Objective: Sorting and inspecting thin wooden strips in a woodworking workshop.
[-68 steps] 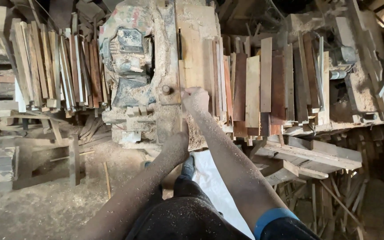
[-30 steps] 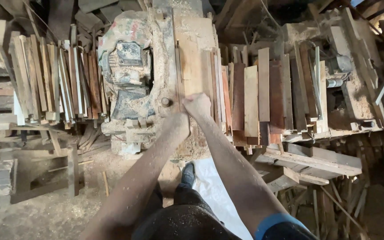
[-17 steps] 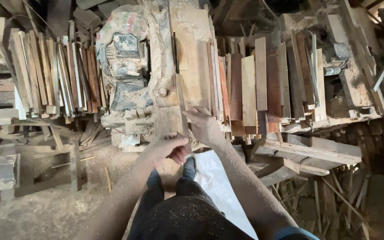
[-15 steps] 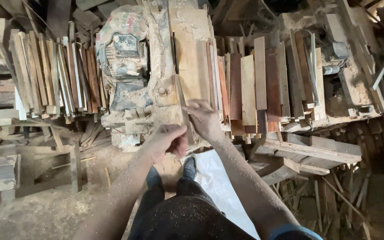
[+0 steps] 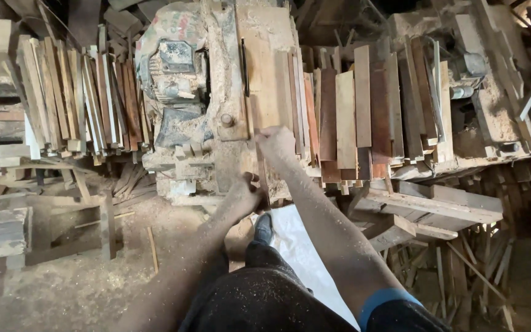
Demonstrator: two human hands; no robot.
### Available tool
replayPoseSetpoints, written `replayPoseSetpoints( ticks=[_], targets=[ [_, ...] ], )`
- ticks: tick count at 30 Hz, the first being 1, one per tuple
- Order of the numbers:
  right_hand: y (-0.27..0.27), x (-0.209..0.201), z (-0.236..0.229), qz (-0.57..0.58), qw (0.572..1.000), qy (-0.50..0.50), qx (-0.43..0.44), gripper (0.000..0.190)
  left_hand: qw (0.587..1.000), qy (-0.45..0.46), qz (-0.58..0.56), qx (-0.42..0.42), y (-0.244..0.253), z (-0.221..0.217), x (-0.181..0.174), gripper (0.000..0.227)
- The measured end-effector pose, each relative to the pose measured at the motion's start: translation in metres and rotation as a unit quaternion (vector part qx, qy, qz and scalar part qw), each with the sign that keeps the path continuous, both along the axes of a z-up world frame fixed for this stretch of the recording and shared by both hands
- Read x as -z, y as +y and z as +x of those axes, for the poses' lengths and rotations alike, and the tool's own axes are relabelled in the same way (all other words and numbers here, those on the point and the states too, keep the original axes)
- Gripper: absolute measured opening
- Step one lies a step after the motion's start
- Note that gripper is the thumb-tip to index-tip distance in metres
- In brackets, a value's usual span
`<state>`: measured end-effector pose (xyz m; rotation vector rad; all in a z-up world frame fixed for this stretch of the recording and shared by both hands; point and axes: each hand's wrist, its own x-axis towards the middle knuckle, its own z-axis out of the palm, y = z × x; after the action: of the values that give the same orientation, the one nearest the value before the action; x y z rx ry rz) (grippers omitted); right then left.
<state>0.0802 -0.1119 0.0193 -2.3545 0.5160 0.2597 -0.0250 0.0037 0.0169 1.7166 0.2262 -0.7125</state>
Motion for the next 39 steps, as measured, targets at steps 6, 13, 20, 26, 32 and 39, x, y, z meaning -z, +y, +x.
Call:
replayPoseSetpoints(
  ticks=[6,13,20,26,32,39],
  targets=[
    [0.005,0.053,0.018,0.015,1.0,0.001,0.014,0.026,0.973,-0.125,0.166,0.101,0.005,-0.017,-0.062,0.062],
    [-0.002,0.115,0.056,0.023,0.999,-0.016,0.018,0.024,0.929,-0.111,0.249,0.249,0.003,-0.005,-0.093,0.098],
    [0.006,0.066,0.06,0.02,0.999,-0.033,0.026,0.02,0.87,-0.181,0.321,0.329,0.001,0.009,-0.069,0.088],
    [0.009,0.046,0.055,0.007,0.999,-0.037,0.02,0.017,0.874,-0.166,0.34,0.305,-0.003,0.032,-0.013,0.1],
    [-0.025,0.092,0.021,0.064,0.997,-0.021,-0.024,0.019,0.887,-0.18,0.324,0.274,-0.001,0.058,-0.028,0.08],
    [-0.024,0.117,0.04,0.234,0.972,-0.006,0.012,0.034,0.909,-0.162,0.284,0.26,0.001,0.092,-0.05,0.084]
  ],
)
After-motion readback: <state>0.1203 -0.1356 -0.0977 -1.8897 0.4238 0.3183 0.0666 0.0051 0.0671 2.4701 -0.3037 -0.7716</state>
